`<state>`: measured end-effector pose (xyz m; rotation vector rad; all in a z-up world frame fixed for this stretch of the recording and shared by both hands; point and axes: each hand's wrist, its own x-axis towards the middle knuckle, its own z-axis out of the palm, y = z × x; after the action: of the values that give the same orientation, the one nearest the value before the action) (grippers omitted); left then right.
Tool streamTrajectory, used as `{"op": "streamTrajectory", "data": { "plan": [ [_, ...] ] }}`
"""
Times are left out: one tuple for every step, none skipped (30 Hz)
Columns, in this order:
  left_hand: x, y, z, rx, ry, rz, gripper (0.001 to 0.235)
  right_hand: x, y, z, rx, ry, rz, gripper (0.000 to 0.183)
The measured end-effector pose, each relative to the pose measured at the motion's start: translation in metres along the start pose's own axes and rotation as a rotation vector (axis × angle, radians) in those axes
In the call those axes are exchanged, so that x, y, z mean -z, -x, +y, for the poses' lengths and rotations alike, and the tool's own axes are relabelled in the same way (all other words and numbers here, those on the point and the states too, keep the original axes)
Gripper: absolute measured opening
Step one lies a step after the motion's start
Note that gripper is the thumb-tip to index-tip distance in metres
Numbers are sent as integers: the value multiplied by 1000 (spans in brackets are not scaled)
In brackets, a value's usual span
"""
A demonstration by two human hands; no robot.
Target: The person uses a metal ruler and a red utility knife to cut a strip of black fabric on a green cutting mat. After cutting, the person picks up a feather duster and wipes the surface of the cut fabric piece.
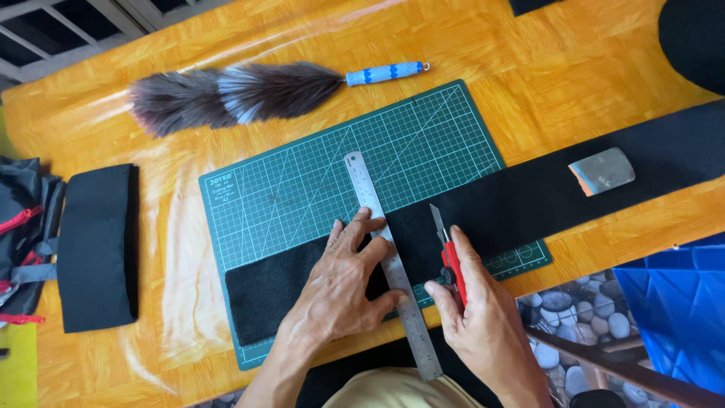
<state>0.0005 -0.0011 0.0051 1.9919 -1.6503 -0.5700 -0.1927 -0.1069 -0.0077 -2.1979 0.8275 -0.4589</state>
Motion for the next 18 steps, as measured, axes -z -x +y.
{"op": "streamTrajectory", "data": {
  "plan": [
    [0, -1, 0, 0, -4, 2, 56, 1, 0, 0, 4, -2, 2, 77],
    [-1, -1, 0, 1, -8, 9, 57, 1, 2, 0, -38, -8, 11, 78],
    [-2, -1, 0, 3, -12, 15, 58, 1, 3, -1, -80, -14, 21, 80],
    [-2, -1, 1, -1, -19, 19, 58, 0, 5, 1, -74, -17, 27, 80],
    [-1, -1, 2, 0, -3, 25, 57, -1, 7, 3, -157, -14, 26, 82],
    [-1, 0, 3, 1, 13, 31, 57, -2, 9, 4, -240, -11, 24, 83],
    [-1, -1, 2, -2, 6, 35, 57, -3, 10, 6, -234, -15, 29, 83],
    [-1, -1, 2, 2, 9, 29, 56, -4, 12, 7, -261, -30, 31, 87],
    [-1, -1, 2, 7, 13, 24, 56, -5, 13, 9, -288, -46, 33, 91],
    [0, -1, 3, 7, 10, 25, 56, -4, 15, 9, -286, -48, 34, 91],
    [0, -2, 4, 4, 13, 29, 55, -4, 16, 10, -309, -39, 23, 93],
    [1, -2, 4, 2, 17, 32, 55, -4, 18, 10, -334, -29, 11, 96],
    [1, -2, 4, 2, 15, 31, 55, -4, 19, 10, -333, -31, 12, 96],
    [1, -2, 4, 10, 28, 27, 54, -3, 22, 10, -362, -34, 1, 97],
    [1, -2, 4, 19, 42, 24, 54, -4, 25, 10, -391, -37, -9, 97],
    [1, -2, 4, 25, 47, 19, 54, -7, 30, 17, -397, -36, -17, 97],
    [2, -3, 3, 21, 38, 20, 55, -12, 35, 26, -316, -7, 46, 98],
    [0, 0, 4, 24, 35, 11, 55, -17, 44, 33, -246, 20, 100, 99]
  ]
}}
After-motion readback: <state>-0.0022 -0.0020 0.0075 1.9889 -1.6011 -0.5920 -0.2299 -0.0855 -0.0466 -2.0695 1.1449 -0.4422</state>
